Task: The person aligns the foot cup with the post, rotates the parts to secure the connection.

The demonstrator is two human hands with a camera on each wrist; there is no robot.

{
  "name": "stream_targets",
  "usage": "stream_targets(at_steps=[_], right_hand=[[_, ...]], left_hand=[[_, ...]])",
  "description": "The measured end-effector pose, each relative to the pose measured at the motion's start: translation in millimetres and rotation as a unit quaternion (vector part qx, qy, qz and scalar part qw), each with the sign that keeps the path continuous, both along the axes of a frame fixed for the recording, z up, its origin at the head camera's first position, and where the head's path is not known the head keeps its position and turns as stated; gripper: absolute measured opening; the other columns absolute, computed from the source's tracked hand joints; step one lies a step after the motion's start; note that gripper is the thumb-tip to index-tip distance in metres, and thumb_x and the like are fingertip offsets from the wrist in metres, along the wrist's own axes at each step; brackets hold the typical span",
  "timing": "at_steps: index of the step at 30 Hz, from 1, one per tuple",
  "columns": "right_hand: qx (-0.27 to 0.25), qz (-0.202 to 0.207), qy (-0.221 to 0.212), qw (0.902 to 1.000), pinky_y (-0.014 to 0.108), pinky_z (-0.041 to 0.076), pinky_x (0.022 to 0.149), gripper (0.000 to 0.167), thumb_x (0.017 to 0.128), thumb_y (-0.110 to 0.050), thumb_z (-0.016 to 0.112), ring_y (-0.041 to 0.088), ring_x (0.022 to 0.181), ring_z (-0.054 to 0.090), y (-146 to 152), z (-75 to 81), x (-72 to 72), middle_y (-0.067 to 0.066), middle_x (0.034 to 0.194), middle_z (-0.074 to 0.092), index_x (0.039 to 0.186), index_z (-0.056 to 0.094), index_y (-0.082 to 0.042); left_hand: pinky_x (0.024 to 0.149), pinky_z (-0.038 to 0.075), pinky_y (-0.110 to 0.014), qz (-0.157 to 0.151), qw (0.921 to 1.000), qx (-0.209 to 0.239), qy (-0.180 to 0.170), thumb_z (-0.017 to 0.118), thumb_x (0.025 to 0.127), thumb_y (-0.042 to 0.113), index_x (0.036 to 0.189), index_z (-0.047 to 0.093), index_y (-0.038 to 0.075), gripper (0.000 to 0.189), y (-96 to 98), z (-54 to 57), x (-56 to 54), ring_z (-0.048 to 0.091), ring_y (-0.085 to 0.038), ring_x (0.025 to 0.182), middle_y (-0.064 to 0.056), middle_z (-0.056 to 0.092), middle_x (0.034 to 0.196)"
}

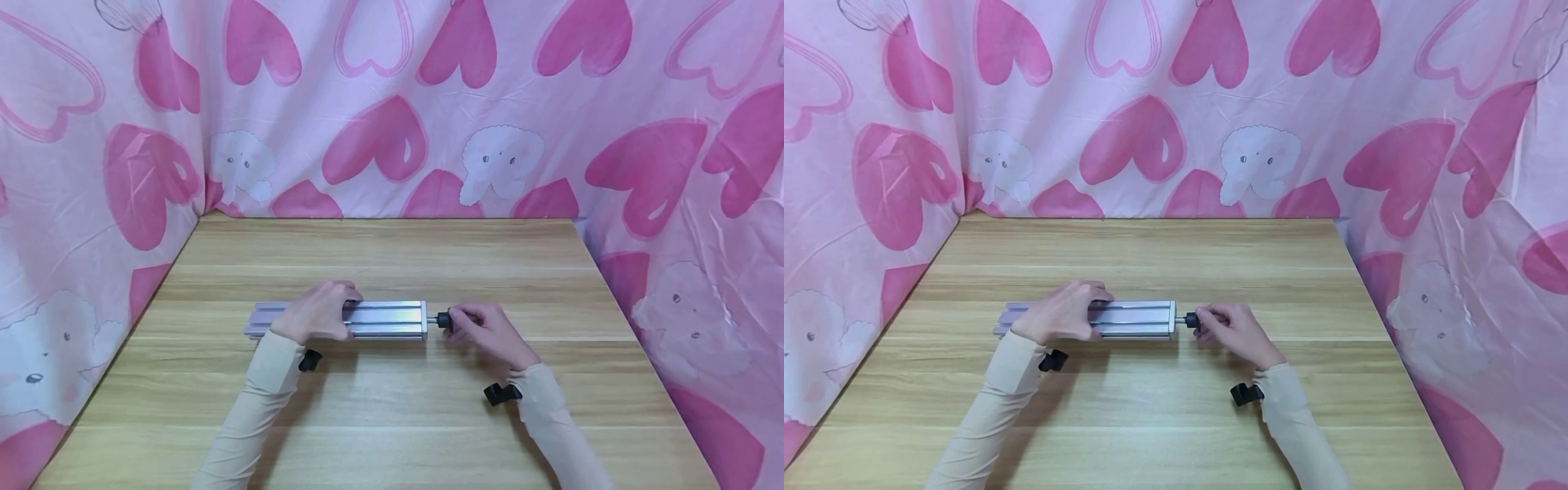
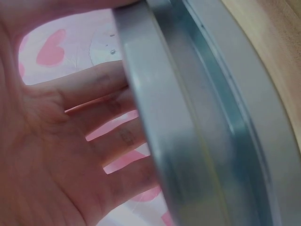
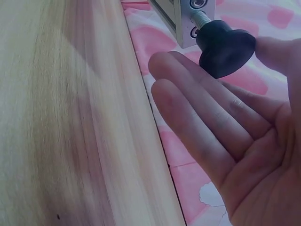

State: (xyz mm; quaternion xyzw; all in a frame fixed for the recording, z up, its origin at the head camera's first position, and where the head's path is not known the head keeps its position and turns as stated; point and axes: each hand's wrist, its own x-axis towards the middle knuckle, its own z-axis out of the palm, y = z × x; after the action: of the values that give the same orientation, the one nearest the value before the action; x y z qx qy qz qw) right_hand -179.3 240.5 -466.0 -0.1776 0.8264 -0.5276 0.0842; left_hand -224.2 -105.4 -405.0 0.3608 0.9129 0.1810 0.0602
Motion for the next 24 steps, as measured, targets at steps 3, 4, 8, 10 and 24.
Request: stream_targets(at_steps=[3, 4, 8, 10, 24], right_hand=[[-0.001, -0.004, -0.011, 0.9999, 0.034, 0.061, 0.073, 0.039, 0.106, -0.035, 0.048, 0.031, 0.078, 0.075, -0.5, 0.0, 0.5, 0.01, 0.092, 0.078, 0.114, 0.072, -0.004], [0.002, -0.006, -0.01, 0.9999, 0.034, 0.061, 0.072, 0.04, 0.106, -0.035, 0.047, 0.03, 0.078, 0.075, -0.5, 0.0, 0.7, 0.011, 0.092, 0.077, 0.114, 0.071, -0.004], [0.017, -0.02, 0.005, 0.9996, 0.03, 0.059, 0.079, 0.039, 0.104, -0.033, 0.054, 0.025, 0.089, 0.075, 1.4, 1.2, 4.1, 0.011, 0.108, 0.076, 0.127, 0.067, -0.004], [0.013, -0.019, 0.015, 0.9996, 0.03, 0.057, 0.087, 0.04, 0.099, -0.025, 0.064, 0.024, 0.1, 0.073, 2.5, 2.4, 6.3, 0.01, 0.122, 0.072, 0.135, 0.062, -0.007], [-0.024, -0.009, 0.053, 0.9983, 0.033, 0.057, 0.09, 0.044, 0.091, -0.014, 0.074, 0.018, 0.101, 0.072, 2.1, 0.2, 6.9, 0.012, 0.123, 0.071, 0.133, 0.063, -0.007]], left_hand=[[0.061, 0.041, -0.024, -0.002, 1.0, 0.003, 0.002, 0.075, 0.057, 0.014, 0.098, 0.074, 0.004, 0.042, 0.1, 0.3, 0.0, 0.047, -0.011, 0.068, -0.003, 0.06, 0.083], [0.061, 0.041, -0.024, -0.003, 1.0, 0.005, 0.002, 0.075, 0.057, 0.014, 0.097, 0.074, 0.004, 0.041, 0.0, 0.2, 0.0, 0.047, -0.011, 0.068, -0.003, 0.06, 0.082], [0.061, 0.042, -0.024, -0.005, 1.0, 0.008, 0.002, 0.075, 0.057, 0.014, 0.098, 0.074, 0.004, 0.042, -0.5, 0.0, -0.1, 0.047, -0.011, 0.069, -0.002, 0.06, 0.082], [0.061, 0.042, -0.024, -0.005, 1.0, 0.007, 0.003, 0.075, 0.057, 0.014, 0.098, 0.074, 0.004, 0.041, -0.9, -0.4, -0.4, 0.047, -0.011, 0.069, -0.001, 0.06, 0.082], [0.063, 0.043, -0.025, -0.005, 0.9999, 0.006, 0.007, 0.076, 0.057, 0.014, 0.098, 0.074, 0.004, 0.042, -1.3, -1.9, -0.7, 0.048, -0.011, 0.07, -0.001, 0.061, 0.083]])
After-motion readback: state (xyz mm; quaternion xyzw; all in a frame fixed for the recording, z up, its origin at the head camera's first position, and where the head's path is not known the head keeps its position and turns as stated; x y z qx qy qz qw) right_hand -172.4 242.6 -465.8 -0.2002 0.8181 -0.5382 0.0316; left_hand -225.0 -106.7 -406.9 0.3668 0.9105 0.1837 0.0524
